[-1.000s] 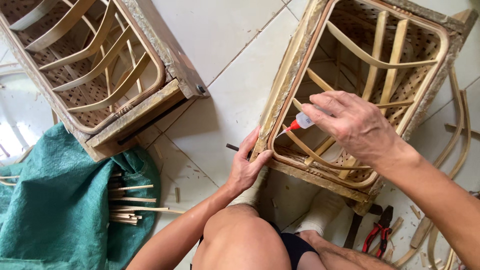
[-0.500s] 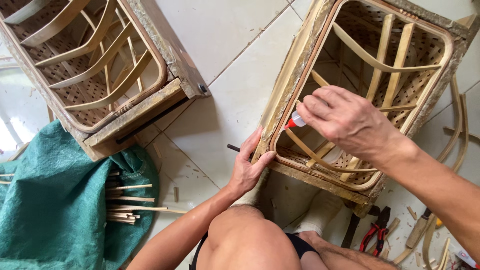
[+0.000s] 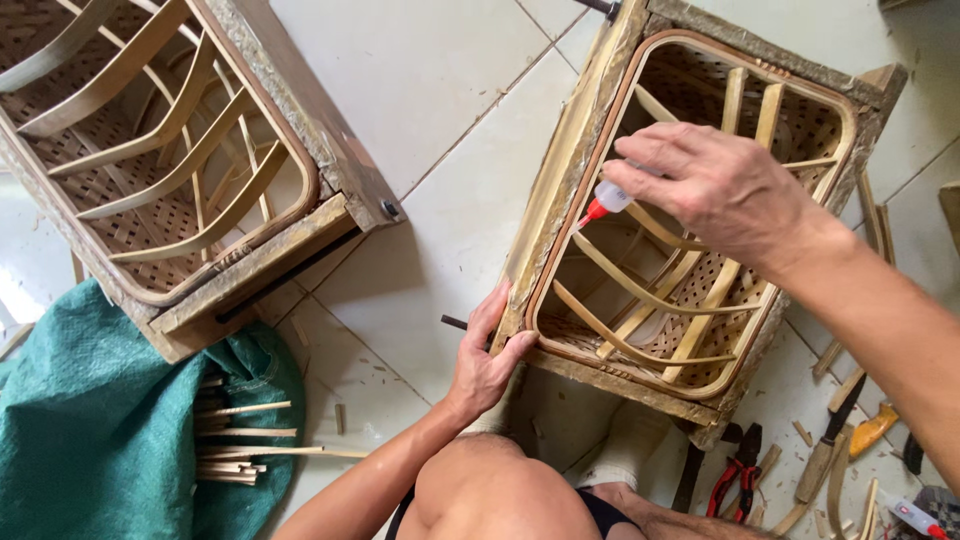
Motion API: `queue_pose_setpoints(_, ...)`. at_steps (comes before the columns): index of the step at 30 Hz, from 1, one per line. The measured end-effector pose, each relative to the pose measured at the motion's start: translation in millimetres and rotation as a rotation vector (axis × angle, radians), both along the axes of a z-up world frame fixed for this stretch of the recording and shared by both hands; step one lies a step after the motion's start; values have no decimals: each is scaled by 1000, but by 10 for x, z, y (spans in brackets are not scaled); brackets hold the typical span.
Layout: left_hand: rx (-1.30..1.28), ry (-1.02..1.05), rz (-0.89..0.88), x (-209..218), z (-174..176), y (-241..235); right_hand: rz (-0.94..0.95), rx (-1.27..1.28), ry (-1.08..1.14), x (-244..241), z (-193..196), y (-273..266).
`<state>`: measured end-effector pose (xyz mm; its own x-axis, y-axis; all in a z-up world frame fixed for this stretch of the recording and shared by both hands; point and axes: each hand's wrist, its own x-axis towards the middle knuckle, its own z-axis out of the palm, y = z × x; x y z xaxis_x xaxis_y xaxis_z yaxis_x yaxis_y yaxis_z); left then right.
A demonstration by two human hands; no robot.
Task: The person applies glue to the joints of a rectangular woven basket frame using a glue bottle. They then use a hammer to tap the frame into a wooden mold and use pliers to adjust the wooden strips. The person repeats the gluing and hammering process on the basket frame.
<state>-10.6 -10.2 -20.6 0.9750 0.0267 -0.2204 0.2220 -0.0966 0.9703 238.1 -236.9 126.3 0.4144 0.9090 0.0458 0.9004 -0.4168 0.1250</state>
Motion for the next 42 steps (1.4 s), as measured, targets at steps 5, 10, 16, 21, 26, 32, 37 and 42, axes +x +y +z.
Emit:
queue_pose_setpoints(5,-9,8,-2,20,21,-4,3,41,85,48,-8,65)
queue_pose_setpoints(10,-12,17,-11,32,46,6,39,10,21,110,-73,66)
queue_pose_setpoints(16,-4,21,-15,42,72,11,109,-38,-102,280,-120,32)
queue_pose_setpoints(21,-4,4,-6,47,59,5,23,-40,-142,499,-13,-183)
queue_pose_setpoints(26,-18,12,-7,47,72,2,-4,12,-127,605,-68,-214)
queue_pose_setpoints(32,-15,12,-13,51,76,4,-12,23,-122,660,-112,-175)
queue_pose_setpoints(37,-31,21,-14,61,92,8,7,-7,-110,703,-134,-171)
queue_pose_setpoints(42,-33,40,-14,57,100,8,25,-29,-199,861,-180,-227)
